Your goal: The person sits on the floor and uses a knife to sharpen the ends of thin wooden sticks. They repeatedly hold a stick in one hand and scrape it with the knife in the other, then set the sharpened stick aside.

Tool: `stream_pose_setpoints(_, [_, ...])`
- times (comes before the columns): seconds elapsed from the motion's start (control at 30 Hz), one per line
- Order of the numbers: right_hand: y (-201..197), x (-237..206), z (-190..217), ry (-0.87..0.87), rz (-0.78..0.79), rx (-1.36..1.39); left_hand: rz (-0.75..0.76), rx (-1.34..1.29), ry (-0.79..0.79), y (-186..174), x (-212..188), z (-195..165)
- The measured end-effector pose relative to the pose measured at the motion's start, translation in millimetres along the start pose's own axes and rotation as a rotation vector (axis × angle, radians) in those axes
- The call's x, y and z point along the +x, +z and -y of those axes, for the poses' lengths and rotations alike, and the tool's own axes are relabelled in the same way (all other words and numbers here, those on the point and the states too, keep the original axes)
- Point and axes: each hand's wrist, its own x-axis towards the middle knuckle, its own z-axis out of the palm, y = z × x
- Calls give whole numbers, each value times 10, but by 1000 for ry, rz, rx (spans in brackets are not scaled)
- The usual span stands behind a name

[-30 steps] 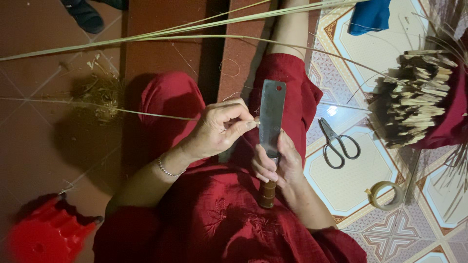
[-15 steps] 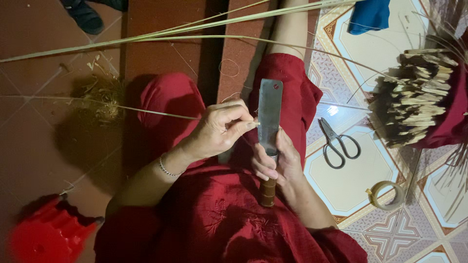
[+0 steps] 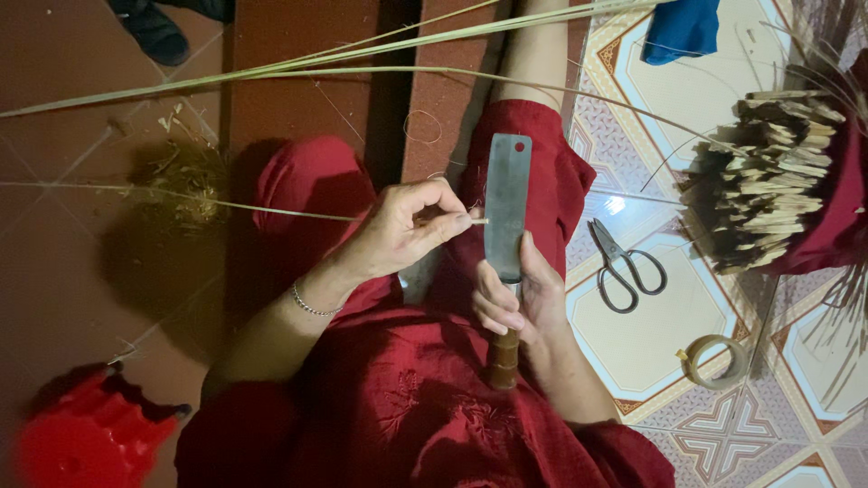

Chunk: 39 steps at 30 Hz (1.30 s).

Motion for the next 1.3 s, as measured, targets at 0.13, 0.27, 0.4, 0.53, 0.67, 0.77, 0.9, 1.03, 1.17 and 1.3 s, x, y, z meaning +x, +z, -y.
stream_pose_setpoints(0.13, [-26,-12,21,37,45,92,9,0,67,3,9,-8])
stream_pose_setpoints(0.27, [-39,8,33,37,30,90,-25,96,83,16,17,-24])
stream_pose_setpoints(0.4, [-69,34,49,44,-62,25,-36,105,83,46,15,-16])
stream_pose_setpoints(0.53, [-99,40,75,82,-133,-8,-67,162,97,61,21,22])
stream_pose_setpoints(0.67, [-139,62,72,73,-124,-56,-57,133,81,63,29,68])
stream_pose_setpoints(0.77, [-180,81,50,62,-126,-57,-52,118,62,61,28,92])
stream_pose_setpoints(0.9, [-245,98,24,58,-61,-3,-41,97,59,58,23,117])
stream_pose_setpoints(1.03, [-284,104,-3,46,-97,-31,-41,147,51,57,27,146])
stream_pose_setpoints(1.17, [-286,138,-23,18,-89,-35,-47,152,73,55,33,169])
stream_pose_setpoints(1.3, [-255,169,-16,-7,-70,-73,-41,146,59,47,32,179])
